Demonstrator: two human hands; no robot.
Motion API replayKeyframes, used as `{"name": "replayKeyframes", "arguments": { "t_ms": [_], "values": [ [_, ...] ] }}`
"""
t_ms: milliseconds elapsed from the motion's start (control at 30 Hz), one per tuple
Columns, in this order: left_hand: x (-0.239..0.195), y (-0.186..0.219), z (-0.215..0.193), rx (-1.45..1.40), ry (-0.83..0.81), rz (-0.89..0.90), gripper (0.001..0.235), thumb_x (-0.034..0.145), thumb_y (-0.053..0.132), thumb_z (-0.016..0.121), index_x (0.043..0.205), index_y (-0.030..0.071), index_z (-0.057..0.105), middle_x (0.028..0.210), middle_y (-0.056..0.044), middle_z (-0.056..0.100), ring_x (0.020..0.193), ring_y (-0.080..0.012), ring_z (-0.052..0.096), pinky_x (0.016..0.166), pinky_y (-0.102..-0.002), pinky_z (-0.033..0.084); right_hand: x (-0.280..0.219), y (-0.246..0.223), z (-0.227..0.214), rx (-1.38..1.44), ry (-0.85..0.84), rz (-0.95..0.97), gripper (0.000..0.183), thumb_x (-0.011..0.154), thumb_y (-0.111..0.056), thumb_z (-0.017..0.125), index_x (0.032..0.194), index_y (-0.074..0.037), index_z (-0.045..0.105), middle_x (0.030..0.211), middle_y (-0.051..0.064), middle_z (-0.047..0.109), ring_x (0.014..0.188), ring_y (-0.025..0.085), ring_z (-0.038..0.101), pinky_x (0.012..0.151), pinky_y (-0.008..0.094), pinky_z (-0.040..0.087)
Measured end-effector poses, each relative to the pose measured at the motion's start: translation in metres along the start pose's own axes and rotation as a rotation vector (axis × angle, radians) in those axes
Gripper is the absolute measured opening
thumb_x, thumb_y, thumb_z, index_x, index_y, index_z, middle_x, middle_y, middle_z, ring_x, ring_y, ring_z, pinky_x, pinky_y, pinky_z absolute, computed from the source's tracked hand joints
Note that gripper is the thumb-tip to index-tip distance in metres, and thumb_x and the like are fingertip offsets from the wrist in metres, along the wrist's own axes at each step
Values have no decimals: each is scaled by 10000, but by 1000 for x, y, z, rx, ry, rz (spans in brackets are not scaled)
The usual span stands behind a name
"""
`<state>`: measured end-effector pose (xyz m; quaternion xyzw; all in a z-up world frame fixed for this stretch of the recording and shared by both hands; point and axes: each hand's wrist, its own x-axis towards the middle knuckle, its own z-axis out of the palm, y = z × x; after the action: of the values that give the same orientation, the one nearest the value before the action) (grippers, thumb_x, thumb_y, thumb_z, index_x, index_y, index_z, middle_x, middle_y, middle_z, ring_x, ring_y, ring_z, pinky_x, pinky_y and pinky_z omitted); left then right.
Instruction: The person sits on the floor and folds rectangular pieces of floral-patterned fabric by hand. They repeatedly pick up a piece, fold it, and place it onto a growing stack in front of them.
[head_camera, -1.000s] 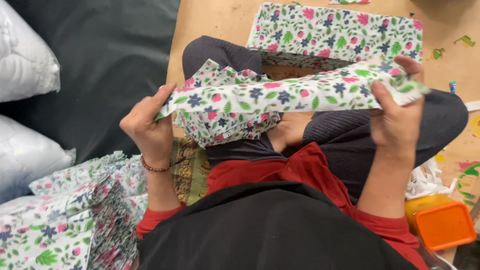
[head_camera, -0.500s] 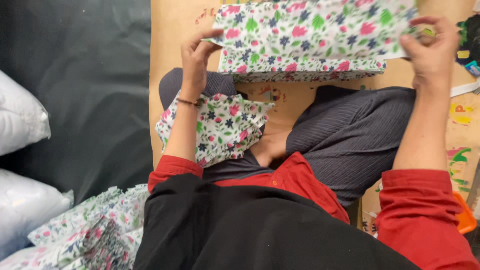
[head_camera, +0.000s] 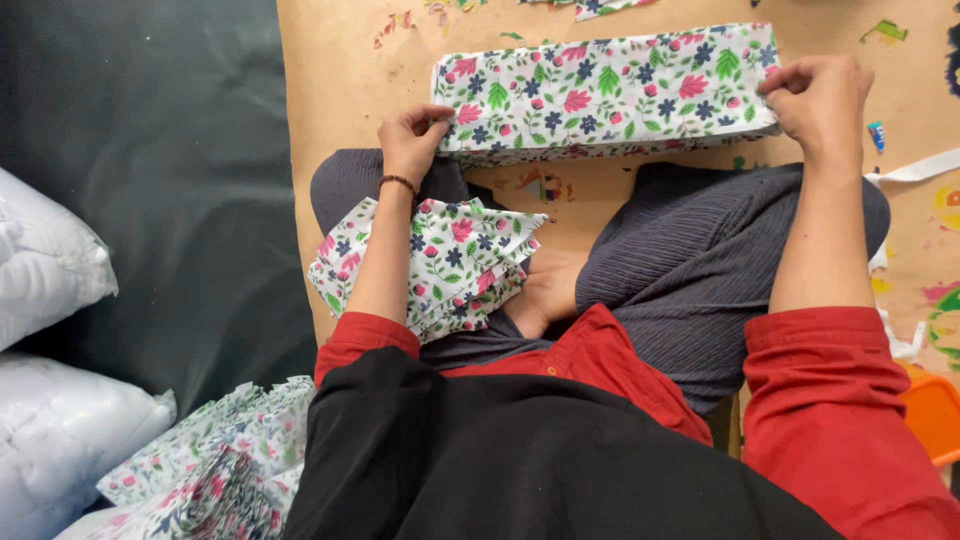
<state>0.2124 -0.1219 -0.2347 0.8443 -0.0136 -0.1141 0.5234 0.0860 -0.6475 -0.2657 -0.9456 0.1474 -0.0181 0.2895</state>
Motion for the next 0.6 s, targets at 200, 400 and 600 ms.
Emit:
{"name": "replayKeyframes", "arguments": {
  "t_ms": [200, 400, 600],
  "values": [
    [1, -3, 3, 138, 38, 55, 161, 816, 74, 725, 856, 200, 816, 756, 94, 743, 609, -7, 510, 598, -205, 472, -5, -2, 0, -44, 50, -11, 137, 900, -106, 720, 935, -203, 810, 825, -23, 718, 856, 136, 670, 1021, 305, 418],
    [9, -21, 12, 227, 72, 102, 183, 758, 74, 719, 752, 251, 763, 699, 135, 696, 603, -27, 496, 683, -241, 470, 5, 10, 15, -110, 35, 42, 166, 834, -89, 738, 860, -251, 766, 726, -4, 698, 793, 178, 673, 1048, 352, 361],
    [-2, -5, -6, 165, 47, 127, 102, 849, 73, 709, 860, 171, 733, 846, 34, 721, 753, -97, 606, 734, -263, 557, 7, 5, 17, -214, 96, 209, 220, 836, -97, 723, 846, -306, 789, 786, 27, 737, 844, 290, 711, 809, 449, 572]
  ]
}}
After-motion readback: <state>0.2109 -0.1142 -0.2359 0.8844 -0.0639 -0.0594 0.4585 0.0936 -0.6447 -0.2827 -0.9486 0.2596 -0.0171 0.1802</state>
